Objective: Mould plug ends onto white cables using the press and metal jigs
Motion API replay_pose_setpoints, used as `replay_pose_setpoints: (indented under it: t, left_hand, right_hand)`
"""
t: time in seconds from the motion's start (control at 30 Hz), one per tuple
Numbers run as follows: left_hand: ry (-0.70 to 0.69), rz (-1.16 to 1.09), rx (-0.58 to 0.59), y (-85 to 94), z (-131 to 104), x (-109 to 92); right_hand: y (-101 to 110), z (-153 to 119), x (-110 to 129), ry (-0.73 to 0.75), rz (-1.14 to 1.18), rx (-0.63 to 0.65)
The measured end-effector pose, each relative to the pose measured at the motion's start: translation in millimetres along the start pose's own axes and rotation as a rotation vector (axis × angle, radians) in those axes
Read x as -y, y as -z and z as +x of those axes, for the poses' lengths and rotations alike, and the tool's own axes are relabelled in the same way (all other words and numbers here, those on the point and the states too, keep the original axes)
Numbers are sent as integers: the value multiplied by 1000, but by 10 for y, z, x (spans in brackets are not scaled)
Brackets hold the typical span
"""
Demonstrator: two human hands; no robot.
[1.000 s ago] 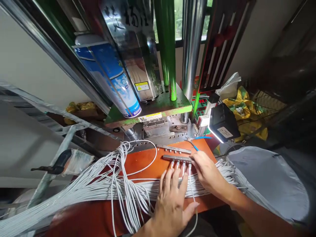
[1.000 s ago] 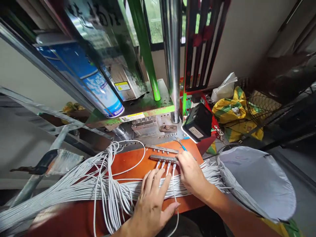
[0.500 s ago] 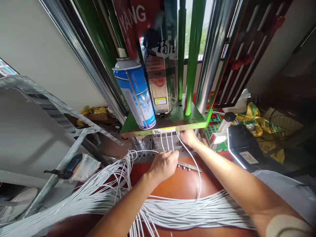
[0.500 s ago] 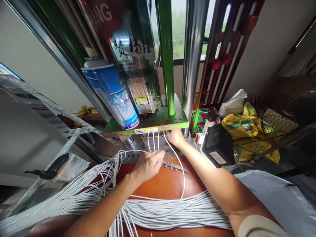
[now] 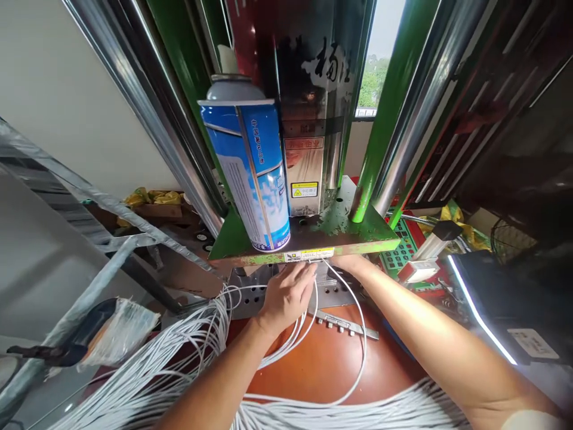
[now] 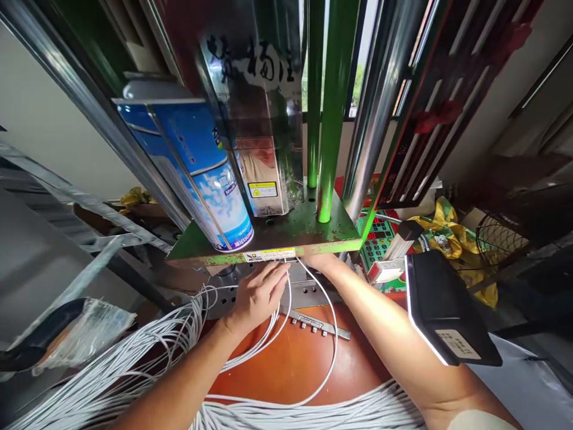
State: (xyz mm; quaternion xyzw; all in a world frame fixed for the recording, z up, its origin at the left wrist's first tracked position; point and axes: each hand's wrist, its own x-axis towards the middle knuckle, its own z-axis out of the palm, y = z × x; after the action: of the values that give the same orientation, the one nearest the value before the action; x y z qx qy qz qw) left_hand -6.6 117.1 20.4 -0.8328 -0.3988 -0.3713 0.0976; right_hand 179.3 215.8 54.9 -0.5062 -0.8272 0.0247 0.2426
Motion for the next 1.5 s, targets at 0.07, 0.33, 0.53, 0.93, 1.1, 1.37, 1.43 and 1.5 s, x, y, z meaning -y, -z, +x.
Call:
replay_pose_setpoints:
  t: [0.07, 0.33, 0.53, 0.93, 1.1, 1.37, 1.43, 1.5]
  left_hand:
    - [36, 128, -88, 4, 2, 43]
    - [217, 295, -73, 15, -42, 1]
    - [166, 295, 20, 66, -20, -74]
    - [207, 298, 158, -1, -37, -133]
    - [152, 354, 125, -117, -18, -26]
    - [131, 349, 66, -254, -88, 113]
    - [123, 330, 55, -246, -85, 112]
    - [108, 316, 50, -217, -41, 93]
  right_hand:
    - [38, -213, 87, -21, -39, -11]
    - [-72, -823, 505, -47, -305, 162]
    - [-22, -656, 563, -33, -322, 166]
    - [-88, -766, 645, 149, -145, 37]
    - [-173, -670, 641, 115, -139, 39]
    - [-249, -665, 669, 92, -119, 0]
    - [-213, -664, 695, 69, -95, 4]
    - [-148, -657, 709, 51, -70, 6]
